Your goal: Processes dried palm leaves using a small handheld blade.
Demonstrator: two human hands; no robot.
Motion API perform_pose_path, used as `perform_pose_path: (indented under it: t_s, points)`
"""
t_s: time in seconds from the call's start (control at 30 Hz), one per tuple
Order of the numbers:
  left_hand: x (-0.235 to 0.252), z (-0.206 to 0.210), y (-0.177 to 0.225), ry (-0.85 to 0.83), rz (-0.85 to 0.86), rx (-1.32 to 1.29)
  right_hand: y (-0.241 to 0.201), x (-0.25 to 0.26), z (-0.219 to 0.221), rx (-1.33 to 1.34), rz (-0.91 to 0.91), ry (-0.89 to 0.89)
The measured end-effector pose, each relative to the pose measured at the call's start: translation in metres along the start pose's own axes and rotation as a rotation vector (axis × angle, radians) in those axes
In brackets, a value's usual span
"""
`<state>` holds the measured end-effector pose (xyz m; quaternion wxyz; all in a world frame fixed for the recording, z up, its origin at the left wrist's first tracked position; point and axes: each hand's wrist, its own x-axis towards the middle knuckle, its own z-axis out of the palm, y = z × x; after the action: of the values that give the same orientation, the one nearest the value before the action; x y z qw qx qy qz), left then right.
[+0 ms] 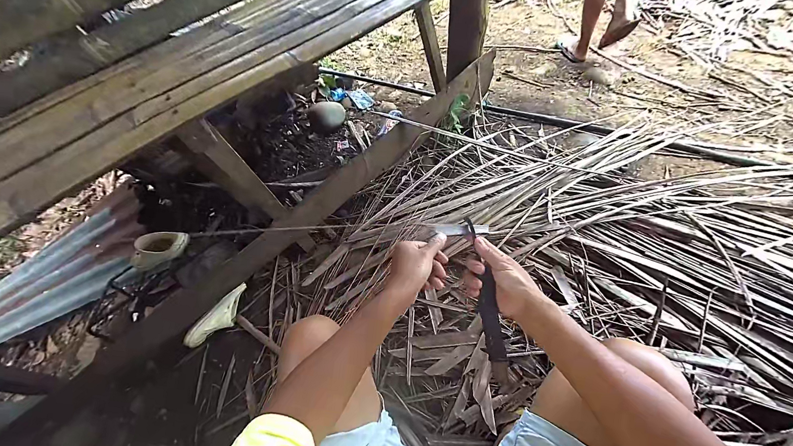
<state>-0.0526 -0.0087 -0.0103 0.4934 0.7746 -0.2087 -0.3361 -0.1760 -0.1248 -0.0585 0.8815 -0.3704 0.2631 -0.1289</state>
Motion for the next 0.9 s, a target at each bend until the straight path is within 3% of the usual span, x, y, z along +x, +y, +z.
perform_pose_path:
  t_s: [0.1,0.13,0.17,0.27,0.33,0.43,0.5,0.73,0.9]
  points:
    - [-0.006,-0.008,-0.010,0.346,0.752,0.626,-0.010,0.000,-0.008,0.020,-0.020,0.056]
    - [-0.001,-0.015,-0.010,0.416,0.933,0.785,-0.013,-0.001,-0.012,0.030,-0.020,0.058]
    - [0.004,-0.024,-0.008,0.410,0.989,0.928,-0.016,-0.003,-0.014,0.035,-0.018,0.060]
    - [0.017,-0.040,-0.009,0.249,0.870,1.109,-0.021,-0.008,-0.020,0.034,-0.017,0.084]
    - [0.021,-0.041,-0.005,0.094,0.679,1.109,-0.022,-0.011,-0.023,-0.024,-0.035,0.152]
    - [0.018,-0.033,0.003,-0.081,0.413,1.098,-0.018,-0.015,-0.023,-0.228,-0.137,0.278]
    - [0.017,-0.028,0.007,-0.102,0.321,1.040,-0.011,-0.023,-0.021,-0.425,-0.257,0.242]
    - [0.007,-0.015,0.012,-0.046,0.376,0.885,0.010,-0.027,0.001,-1.314,-0.414,0.216]
    - [-0.003,-0.010,0.018,-0.060,0.319,0.869,0.005,-0.022,0.002,-1.575,-0.448,0.263]
